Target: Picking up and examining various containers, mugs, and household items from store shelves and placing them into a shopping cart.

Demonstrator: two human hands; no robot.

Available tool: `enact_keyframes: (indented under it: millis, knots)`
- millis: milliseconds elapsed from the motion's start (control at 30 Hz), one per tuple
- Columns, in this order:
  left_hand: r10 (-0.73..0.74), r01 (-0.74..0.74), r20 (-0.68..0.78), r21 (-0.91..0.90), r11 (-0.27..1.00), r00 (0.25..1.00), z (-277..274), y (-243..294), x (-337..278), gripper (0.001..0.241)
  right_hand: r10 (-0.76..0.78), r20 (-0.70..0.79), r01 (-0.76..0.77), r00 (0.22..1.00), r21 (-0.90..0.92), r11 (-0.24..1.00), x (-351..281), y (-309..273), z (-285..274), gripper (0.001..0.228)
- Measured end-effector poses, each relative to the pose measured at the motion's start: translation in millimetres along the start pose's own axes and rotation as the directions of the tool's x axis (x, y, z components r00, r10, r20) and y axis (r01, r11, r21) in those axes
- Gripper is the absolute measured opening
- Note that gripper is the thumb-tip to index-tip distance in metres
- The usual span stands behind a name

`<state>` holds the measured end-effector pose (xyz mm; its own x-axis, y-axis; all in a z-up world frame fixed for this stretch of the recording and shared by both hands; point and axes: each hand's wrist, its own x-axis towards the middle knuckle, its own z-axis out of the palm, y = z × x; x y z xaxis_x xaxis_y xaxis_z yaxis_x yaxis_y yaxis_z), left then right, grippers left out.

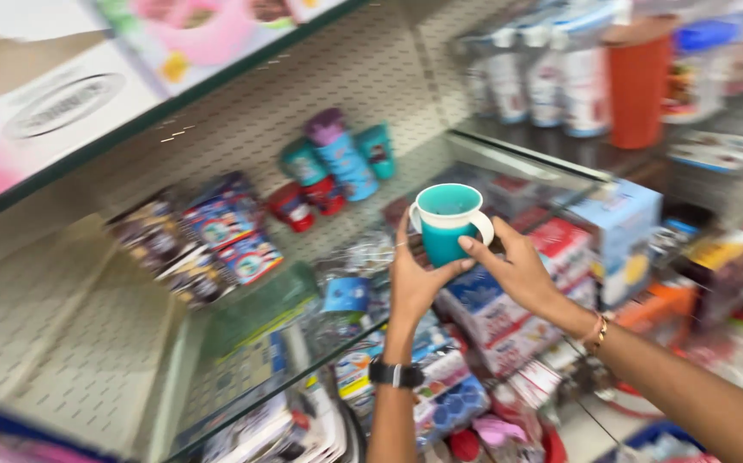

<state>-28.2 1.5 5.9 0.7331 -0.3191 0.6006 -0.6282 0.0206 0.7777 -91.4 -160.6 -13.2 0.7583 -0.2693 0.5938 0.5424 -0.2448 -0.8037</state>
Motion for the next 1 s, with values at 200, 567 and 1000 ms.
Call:
enact_keyframes:
  millis: [200, 567, 1000]
  knots:
    - [-0.035, 0.059, 0.226, -0.099, 0.993, 0.974, 89.5, 20.3, -76.4, 0.121, 0.05, -0.176, -0.067, 0.983, -0.091, 0.994, -107.7, -17.8, -93.3, 0.043]
    - [-0.236, 0.537, 0.744, -0.19, 0.822, 0.625, 278.8, -38.2, -254.8, 0.116, 0.408, -0.639, -0.6, 0.652, -0.105, 0.793, -352.1, 11.7, -198.1, 0.047]
    - [-0.106, 0.625, 0.98, -0.024, 0.781, 0.17, 400.2, -26.3, -382.6, 0.114, 0.342, -0.932, -0.681, 0.124, 0.171, 0.712, -520.1, 10.9, -236.8, 0.028]
